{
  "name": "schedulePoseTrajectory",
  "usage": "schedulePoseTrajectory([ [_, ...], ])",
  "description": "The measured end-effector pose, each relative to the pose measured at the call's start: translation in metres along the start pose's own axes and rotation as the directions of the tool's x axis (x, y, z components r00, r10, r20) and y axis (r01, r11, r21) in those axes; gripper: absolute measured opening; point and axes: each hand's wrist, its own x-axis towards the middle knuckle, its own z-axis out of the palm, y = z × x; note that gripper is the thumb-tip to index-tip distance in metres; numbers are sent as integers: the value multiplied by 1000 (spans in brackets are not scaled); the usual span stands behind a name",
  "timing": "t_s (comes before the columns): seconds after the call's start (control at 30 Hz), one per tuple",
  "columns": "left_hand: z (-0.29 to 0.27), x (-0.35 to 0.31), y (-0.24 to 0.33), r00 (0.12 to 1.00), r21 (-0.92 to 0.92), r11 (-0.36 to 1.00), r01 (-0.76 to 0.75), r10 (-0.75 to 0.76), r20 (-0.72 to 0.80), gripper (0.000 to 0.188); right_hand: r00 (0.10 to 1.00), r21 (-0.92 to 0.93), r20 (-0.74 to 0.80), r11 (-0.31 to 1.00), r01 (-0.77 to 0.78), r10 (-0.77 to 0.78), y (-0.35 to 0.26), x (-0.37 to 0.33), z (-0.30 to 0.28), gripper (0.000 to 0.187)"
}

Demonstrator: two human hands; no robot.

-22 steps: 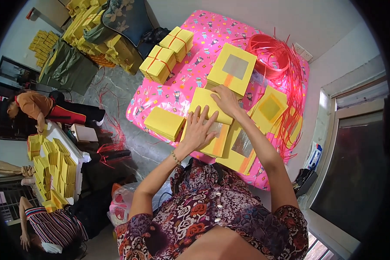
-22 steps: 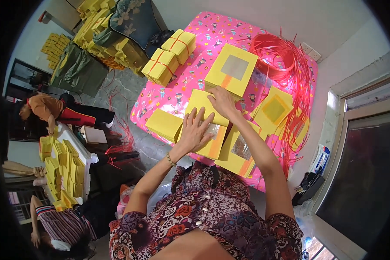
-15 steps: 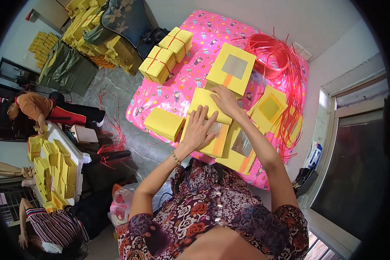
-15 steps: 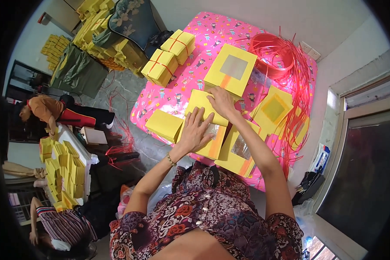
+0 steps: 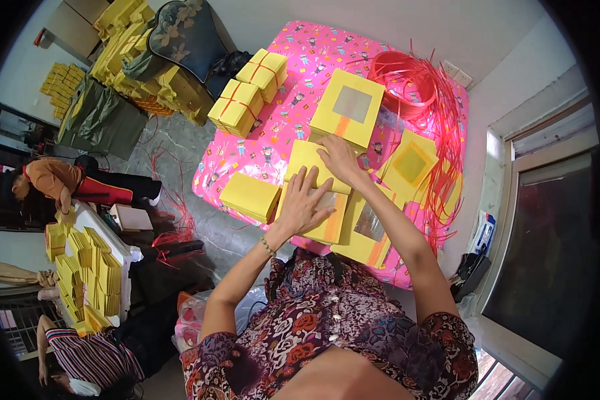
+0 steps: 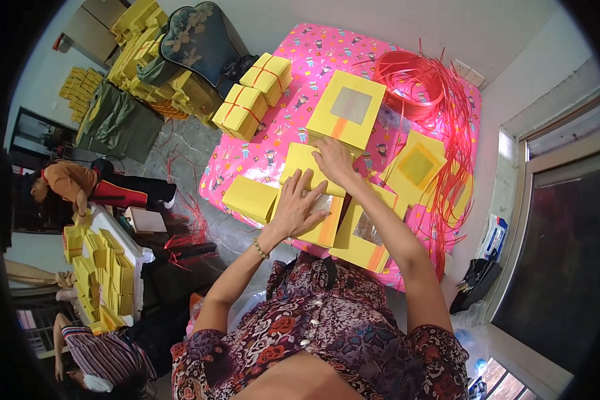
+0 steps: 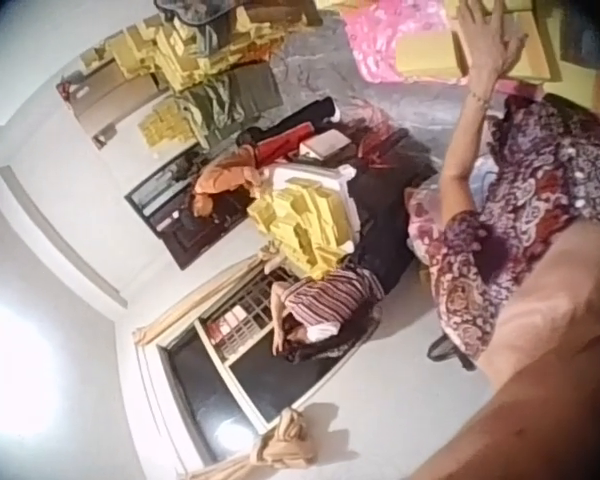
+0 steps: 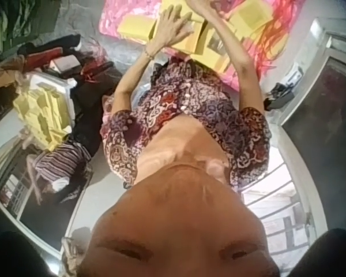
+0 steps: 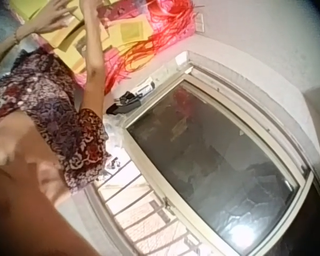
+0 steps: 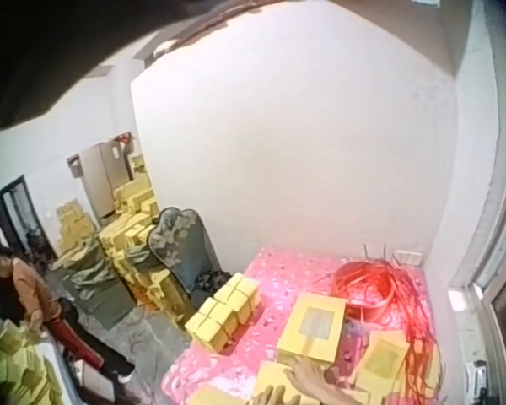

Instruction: Organizing and stacking yellow paper sheets into bundles at a pink table.

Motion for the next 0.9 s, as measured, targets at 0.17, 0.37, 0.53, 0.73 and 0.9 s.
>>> schedulePoseTrajectory([
  [0.17,0,0,0,1000,26,1000,6,-7,29,67,1000,2,-10,1000,16,-16,-2,-1,3,25],
  [0.37,1,-1,0,1000,13,1000,0,0,16,68,997,-13,-74,999,33,-34,0,-5,7,24],
  [0.53,2,-3,-4,1000,-22,1000,-9,10,24,72,996,-13,-85,999,33,-34,0,-5,12,26],
  [0.73,-4,-4,-3,999,24,1000,17,-18,41,72,995,-29,-93,999,31,-34,2,-6,13,25],
  [0.9,-4,-12,-3,1000,38,999,6,-7,25,72,994,-64,-99,997,43,-49,0,-6,13,26],
])
